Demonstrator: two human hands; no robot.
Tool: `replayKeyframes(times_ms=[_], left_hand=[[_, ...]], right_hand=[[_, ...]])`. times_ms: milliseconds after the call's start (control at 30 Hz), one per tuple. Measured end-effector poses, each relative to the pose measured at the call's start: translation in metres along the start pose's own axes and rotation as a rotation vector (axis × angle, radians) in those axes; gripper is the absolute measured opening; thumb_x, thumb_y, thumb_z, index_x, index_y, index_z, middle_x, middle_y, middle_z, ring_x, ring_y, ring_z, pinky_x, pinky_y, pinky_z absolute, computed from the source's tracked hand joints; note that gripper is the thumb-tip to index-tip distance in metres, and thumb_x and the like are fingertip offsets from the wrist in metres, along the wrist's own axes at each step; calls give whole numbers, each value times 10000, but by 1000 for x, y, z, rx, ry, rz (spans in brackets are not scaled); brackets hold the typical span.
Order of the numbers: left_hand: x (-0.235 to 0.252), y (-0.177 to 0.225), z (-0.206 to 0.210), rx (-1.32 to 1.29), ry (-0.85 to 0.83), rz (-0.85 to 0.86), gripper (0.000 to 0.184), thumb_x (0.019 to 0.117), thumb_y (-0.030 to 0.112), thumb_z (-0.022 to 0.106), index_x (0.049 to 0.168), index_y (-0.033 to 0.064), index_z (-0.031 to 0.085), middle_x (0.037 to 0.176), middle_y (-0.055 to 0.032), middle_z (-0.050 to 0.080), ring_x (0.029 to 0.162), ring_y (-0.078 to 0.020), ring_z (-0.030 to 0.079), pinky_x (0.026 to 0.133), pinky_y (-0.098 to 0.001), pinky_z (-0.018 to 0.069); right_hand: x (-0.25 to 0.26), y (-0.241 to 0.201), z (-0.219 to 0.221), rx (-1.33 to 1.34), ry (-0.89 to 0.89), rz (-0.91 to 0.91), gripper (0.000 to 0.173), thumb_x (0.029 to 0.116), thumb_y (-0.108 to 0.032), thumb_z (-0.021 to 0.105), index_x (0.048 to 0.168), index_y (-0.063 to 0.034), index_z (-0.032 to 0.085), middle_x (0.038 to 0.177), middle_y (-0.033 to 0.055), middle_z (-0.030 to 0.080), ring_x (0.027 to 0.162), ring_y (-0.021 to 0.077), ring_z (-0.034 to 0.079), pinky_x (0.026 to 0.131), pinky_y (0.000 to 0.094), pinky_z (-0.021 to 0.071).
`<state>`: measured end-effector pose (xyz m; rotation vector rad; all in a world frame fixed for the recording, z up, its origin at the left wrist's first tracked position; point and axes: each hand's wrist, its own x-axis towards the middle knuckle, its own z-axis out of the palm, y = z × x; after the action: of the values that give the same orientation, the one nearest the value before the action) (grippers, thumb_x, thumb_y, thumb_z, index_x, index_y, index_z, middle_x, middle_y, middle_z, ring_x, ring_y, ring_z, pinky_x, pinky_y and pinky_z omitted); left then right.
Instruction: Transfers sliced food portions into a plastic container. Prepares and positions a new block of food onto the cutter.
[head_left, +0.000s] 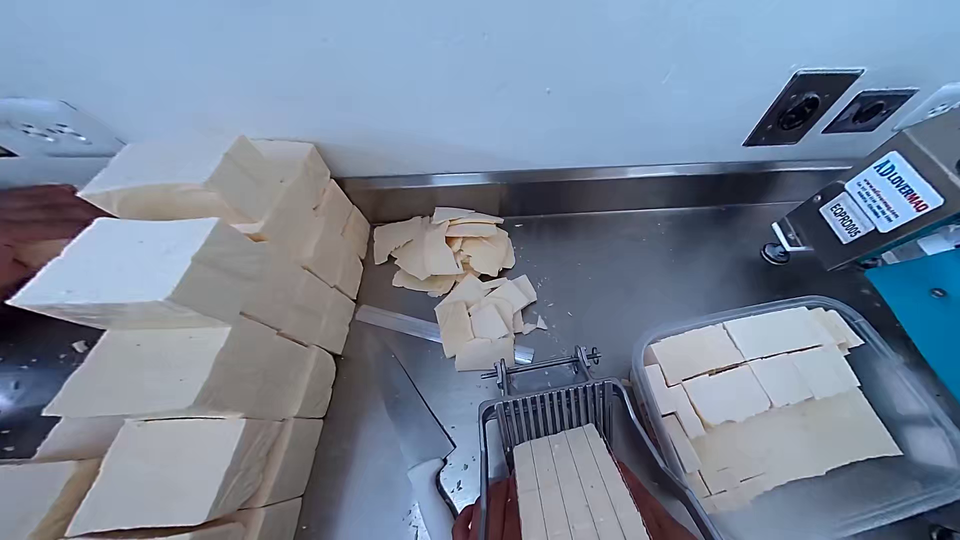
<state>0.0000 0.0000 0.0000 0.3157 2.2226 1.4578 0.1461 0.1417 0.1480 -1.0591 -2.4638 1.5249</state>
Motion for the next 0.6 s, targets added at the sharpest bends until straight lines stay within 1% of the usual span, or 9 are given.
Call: replayKeyframes(times_ms=[67,100,167,233,300,367,500,567,600], left_hand=[[7,-46,12,-33,62,445,482,938,160,621,1085,-286,511,916,-320,660,850,-242,704,784,-308,568],[9,-35,-1,58,-103,500,623,921,296,658,1121,-277,516,986,-315,677,937,-254,709,860,-334,563],[9,56,-36,437,-581,421,982,883,602,662,1385,-214,446,1380,-316,566,1322,-375,537,1140,-560,327],[6,95,-42,625,-663,477,1041,871,715,586,1439,-147,454,1443,-316,520,1360,-460,482,1111,-712,221],[9,94,-52,615,-723,492,979,902,668,584,1465,-120,442,1462,-299,511,1374,-459,464,1133,-715,169],[25,96,-76,590,-827,545,782,988,506,561,1477,-93,449,1452,-281,533,1367,-460,486,1128,-732,217],[61,136,-105,679,-638,650,477,1079,282,435,1430,-20,550,1380,-260,599,1291,-462,562,1089,-712,340],[67,156,-78,501,-573,811,409,1077,270,423,1336,54,653,1315,-149,664,1230,-341,624,1046,-596,457],[70,163,-60,368,-688,891,393,1081,272,422,1308,72,673,1311,-99,669,1236,-270,621,1050,-532,475]], right_hand=[[1,-15,-6,-25,-3,29,749,953,-247,661,1452,226,364,1531,352,414,1471,452,380,1240,406,266],[0,-13,-5,-16,15,-1,753,948,-263,672,1444,223,382,1517,353,433,1463,447,396,1233,401,278],[-5,19,1,-16,8,-143,811,945,-338,684,1459,209,376,1518,367,421,1458,466,393,1230,454,297],[-11,41,-22,-86,-170,-226,693,986,-282,655,1458,172,427,1529,365,409,1467,482,370,1221,537,300],[-24,30,-67,-282,-316,-203,424,1014,-120,568,1397,63,582,1423,287,575,1324,439,567,1090,588,452],[-40,4,-101,-421,-247,-157,327,1058,-77,473,1309,37,648,1180,261,703,1048,422,706,902,615,542],[-55,-62,-89,-500,32,-276,337,1093,-244,483,1164,2,703,1024,187,740,880,295,735,769,471,605],[-51,-83,-57,-531,-3,-449,400,1067,-330,524,959,1,722,811,160,715,716,285,708,606,465,556],[-48,-88,-42,-581,-55,-506,461,1055,-390,530,864,-4,694,717,152,673,637,299,680,532,472,512]])
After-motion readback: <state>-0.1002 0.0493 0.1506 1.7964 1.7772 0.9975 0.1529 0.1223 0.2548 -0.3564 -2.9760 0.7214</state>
